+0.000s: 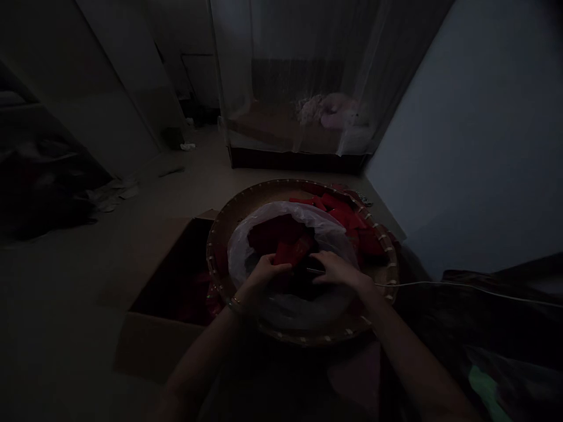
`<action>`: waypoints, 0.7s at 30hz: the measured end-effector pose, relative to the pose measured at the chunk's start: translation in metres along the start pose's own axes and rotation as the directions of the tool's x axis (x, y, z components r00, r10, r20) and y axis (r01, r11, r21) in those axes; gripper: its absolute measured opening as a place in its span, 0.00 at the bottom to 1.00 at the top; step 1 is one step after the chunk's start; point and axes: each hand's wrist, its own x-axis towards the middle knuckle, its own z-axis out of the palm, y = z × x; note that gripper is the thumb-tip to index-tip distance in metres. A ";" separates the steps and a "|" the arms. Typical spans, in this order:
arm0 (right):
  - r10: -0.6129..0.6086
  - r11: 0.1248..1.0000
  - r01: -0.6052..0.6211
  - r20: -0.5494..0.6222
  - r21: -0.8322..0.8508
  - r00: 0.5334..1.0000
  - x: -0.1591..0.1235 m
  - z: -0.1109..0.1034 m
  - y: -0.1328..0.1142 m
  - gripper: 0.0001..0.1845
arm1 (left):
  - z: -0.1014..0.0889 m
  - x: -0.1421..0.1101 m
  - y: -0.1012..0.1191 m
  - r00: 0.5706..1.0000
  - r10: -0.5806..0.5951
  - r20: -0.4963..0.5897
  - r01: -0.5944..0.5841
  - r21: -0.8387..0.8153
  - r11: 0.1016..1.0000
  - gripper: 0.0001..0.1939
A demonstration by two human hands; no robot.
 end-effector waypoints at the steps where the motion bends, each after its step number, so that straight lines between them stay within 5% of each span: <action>1: 0.069 0.993 -0.063 0.056 -0.100 0.996 -0.006 0.005 0.007 0.40 | 0.000 0.001 -0.002 1.000 0.012 -0.001 -0.012 -0.009 1.000 0.26; 5: 0.093 0.982 -0.072 0.113 -0.174 0.989 -0.016 0.019 0.021 0.34 | -0.001 0.002 -0.004 0.999 0.039 -0.009 -0.039 -0.020 0.999 0.25; 11: 0.066 0.991 -0.059 -0.049 0.120 0.997 -0.017 -0.001 0.023 0.33 | 0.002 -0.002 0.002 0.999 0.049 -0.014 -0.050 -0.004 0.999 0.24; 16: 0.024 0.963 0.019 -0.155 0.269 0.988 -0.015 -0.027 -0.002 0.33 | 0.003 -0.002 0.003 0.996 0.088 0.009 -0.089 0.078 0.993 0.24; 21: -0.056 0.955 0.099 -0.159 0.278 0.986 -0.005 -0.029 -0.031 0.22 | 0.004 -0.004 0.006 0.994 0.110 0.024 -0.112 0.172 0.979 0.21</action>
